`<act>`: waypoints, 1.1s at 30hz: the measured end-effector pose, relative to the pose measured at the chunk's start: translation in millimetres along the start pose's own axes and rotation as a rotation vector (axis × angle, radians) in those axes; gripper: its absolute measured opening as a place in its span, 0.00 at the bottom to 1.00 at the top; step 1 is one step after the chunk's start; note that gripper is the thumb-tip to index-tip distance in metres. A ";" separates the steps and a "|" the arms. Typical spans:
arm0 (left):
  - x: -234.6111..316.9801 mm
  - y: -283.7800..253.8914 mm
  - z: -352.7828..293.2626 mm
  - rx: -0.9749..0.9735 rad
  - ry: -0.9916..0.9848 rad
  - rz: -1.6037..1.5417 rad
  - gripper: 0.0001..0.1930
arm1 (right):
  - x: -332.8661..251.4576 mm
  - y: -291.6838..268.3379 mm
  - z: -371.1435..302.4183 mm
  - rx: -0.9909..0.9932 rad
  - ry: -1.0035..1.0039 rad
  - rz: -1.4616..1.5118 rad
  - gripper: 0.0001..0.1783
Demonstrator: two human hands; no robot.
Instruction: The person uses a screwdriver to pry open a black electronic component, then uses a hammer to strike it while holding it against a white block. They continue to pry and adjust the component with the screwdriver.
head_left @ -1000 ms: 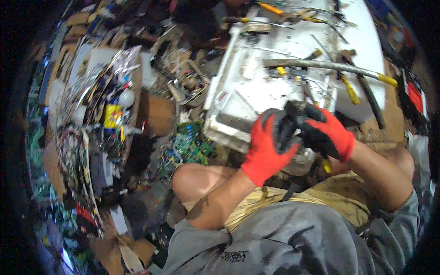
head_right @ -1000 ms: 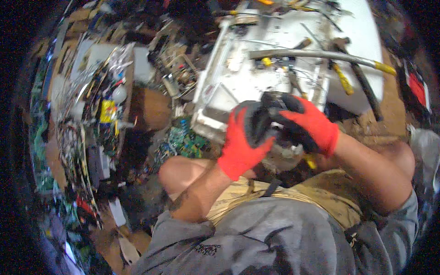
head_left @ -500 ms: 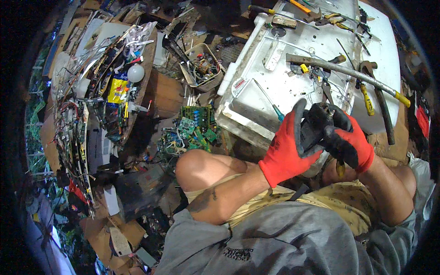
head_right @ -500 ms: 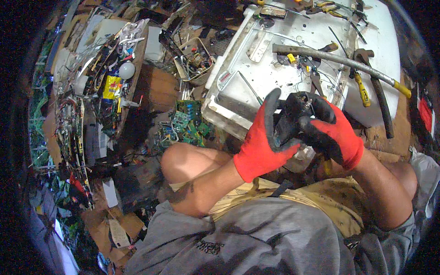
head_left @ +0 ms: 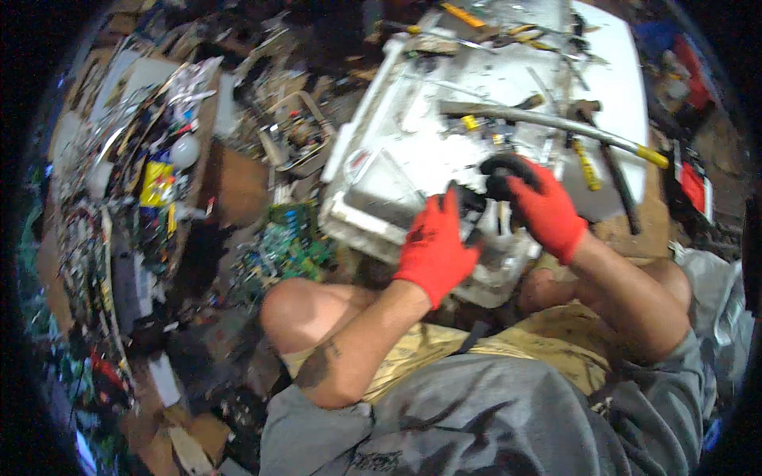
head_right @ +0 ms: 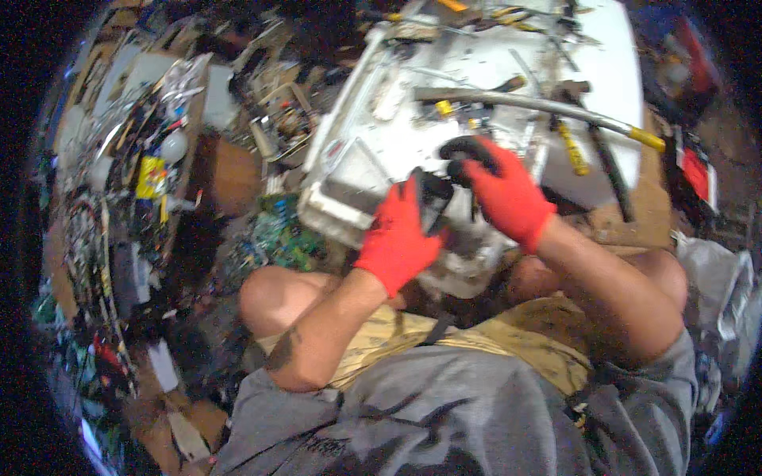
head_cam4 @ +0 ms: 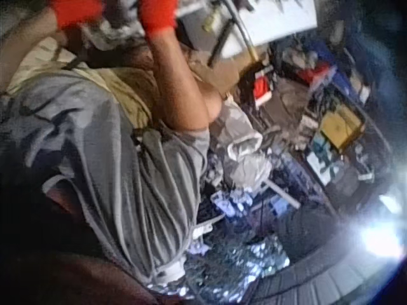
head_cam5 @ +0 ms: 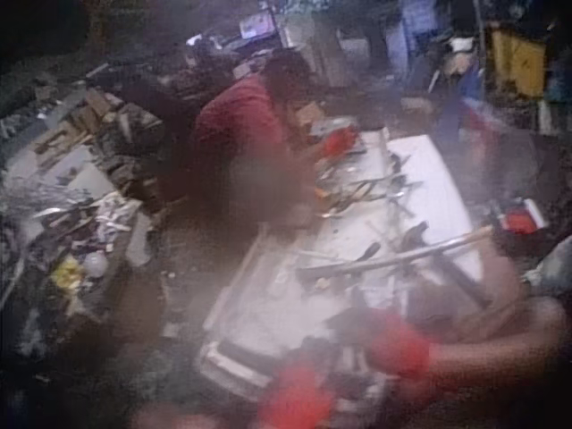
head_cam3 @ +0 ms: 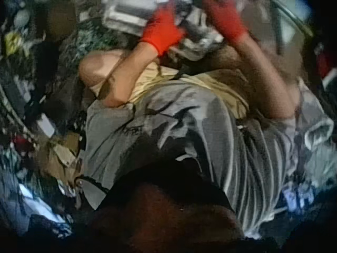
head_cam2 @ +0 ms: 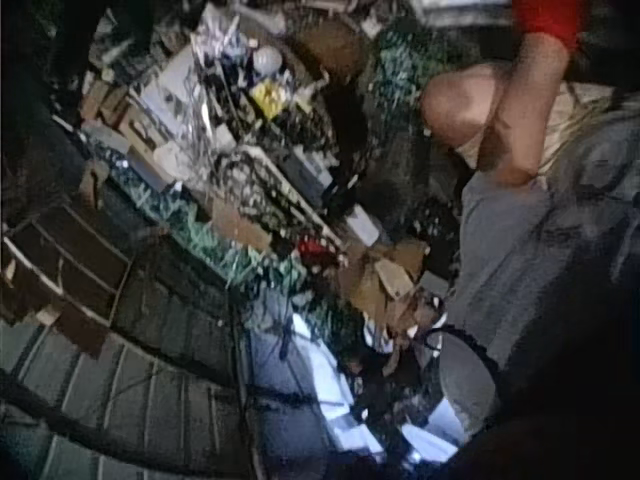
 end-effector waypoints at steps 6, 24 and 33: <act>-2.1 -2.9 21.8 0.065 -0.096 0.275 0.40 | -64.5 35.9 7.8 0.005 -0.477 -0.973 0.23; -45.2 -124.6 -75.4 0.229 0.086 -0.001 0.26 | -33.2 -14.0 -11.1 0.073 -0.079 -1.149 0.27; -259.8 -188.7 -149.1 -0.041 -0.152 -0.762 0.24 | -53.2 -10.0 -58.5 0.049 -0.184 -0.811 0.23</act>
Point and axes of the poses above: each hand's wrist, its own z-axis towards the middle knuckle, its own y-axis out of the palm, x = y × z, the point moved 10 cm from there along z, towards the middle knuckle, and after that the axes turned 14 degrees about -x, right-handed, at the moved point
